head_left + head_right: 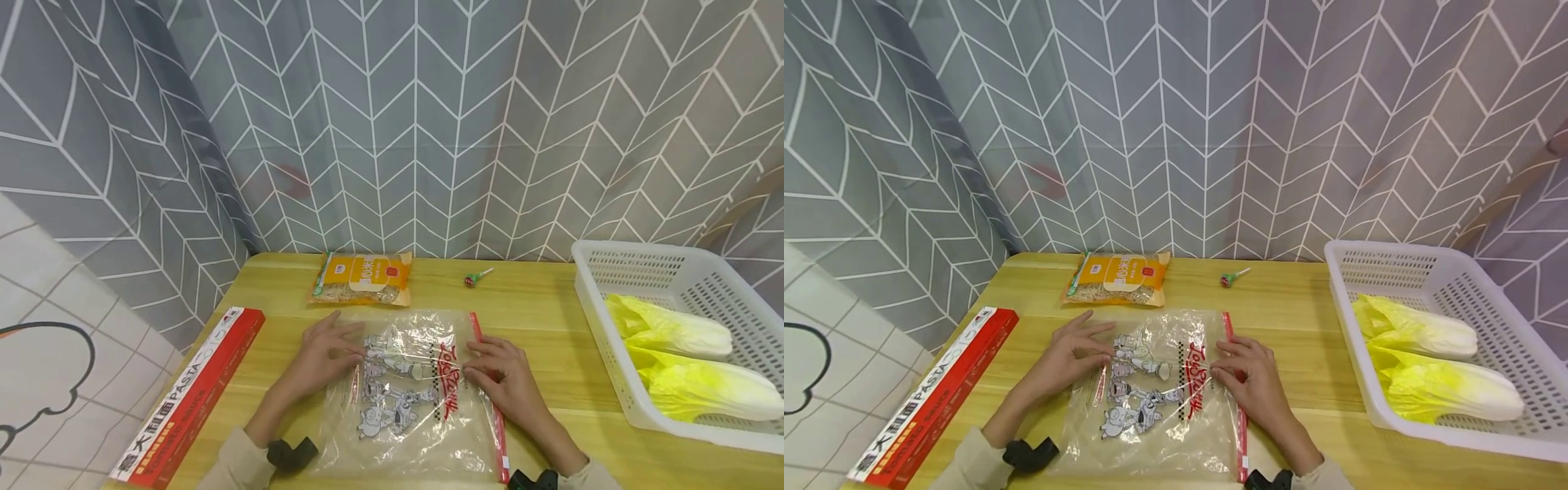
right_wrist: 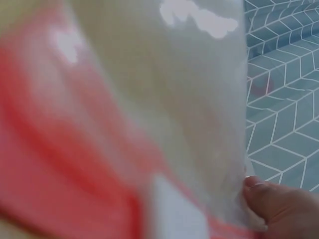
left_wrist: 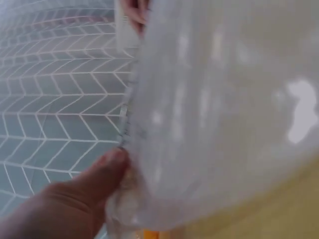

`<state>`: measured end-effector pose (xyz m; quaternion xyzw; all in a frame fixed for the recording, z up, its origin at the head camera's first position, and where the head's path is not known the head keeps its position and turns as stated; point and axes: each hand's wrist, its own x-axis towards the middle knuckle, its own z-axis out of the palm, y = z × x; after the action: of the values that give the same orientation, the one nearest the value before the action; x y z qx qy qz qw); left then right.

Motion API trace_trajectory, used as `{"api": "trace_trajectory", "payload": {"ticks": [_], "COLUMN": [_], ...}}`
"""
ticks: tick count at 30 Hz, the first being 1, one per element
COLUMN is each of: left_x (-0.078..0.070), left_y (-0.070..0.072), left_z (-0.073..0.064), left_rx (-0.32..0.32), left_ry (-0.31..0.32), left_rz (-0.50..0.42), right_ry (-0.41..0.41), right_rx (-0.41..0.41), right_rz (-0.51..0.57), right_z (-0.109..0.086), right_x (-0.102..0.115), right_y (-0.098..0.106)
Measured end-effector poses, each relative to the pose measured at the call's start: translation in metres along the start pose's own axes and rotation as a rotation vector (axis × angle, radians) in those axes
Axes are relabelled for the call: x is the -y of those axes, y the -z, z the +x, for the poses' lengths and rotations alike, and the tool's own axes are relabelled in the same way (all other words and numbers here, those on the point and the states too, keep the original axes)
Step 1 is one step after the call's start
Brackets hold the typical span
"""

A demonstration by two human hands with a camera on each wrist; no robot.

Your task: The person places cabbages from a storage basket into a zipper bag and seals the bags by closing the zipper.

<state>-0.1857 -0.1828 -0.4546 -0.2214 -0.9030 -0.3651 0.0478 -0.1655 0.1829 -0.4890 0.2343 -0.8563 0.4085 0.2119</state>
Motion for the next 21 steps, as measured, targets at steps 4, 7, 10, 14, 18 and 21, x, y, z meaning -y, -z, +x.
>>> {"api": "trace_trajectory", "payload": {"ticks": [4, 7, 10, 14, 18, 21], "left_x": [-0.005, -0.005, -0.002, 0.005, 0.02, 0.032], "left_y": [0.008, 0.014, 0.021, 0.03, 0.034, 0.035], "left_z": [0.01, 0.019, 0.029, 0.042, 0.054, 0.062], "left_rx": [-0.033, -0.047, -0.047, -0.048, -0.073, -0.082], "left_ry": [-0.032, -0.047, -0.043, -0.043, -0.08, -0.079], "left_rz": [0.041, 0.055, 0.067, 0.075, 0.106, 0.143], "right_ry": [0.038, 0.065, 0.061, 0.033, -0.004, -0.04], "right_rx": [-0.058, -0.089, -0.108, -0.118, -0.131, -0.143], "right_rz": [-0.004, -0.019, -0.021, -0.011, -0.016, -0.039], "right_z": [0.005, 0.01, 0.018, 0.029, 0.04, 0.047], "right_x": [0.003, 0.005, 0.006, 0.005, 0.006, 0.009], "right_y": [-0.002, -0.005, -0.01, -0.019, -0.033, -0.044]}}
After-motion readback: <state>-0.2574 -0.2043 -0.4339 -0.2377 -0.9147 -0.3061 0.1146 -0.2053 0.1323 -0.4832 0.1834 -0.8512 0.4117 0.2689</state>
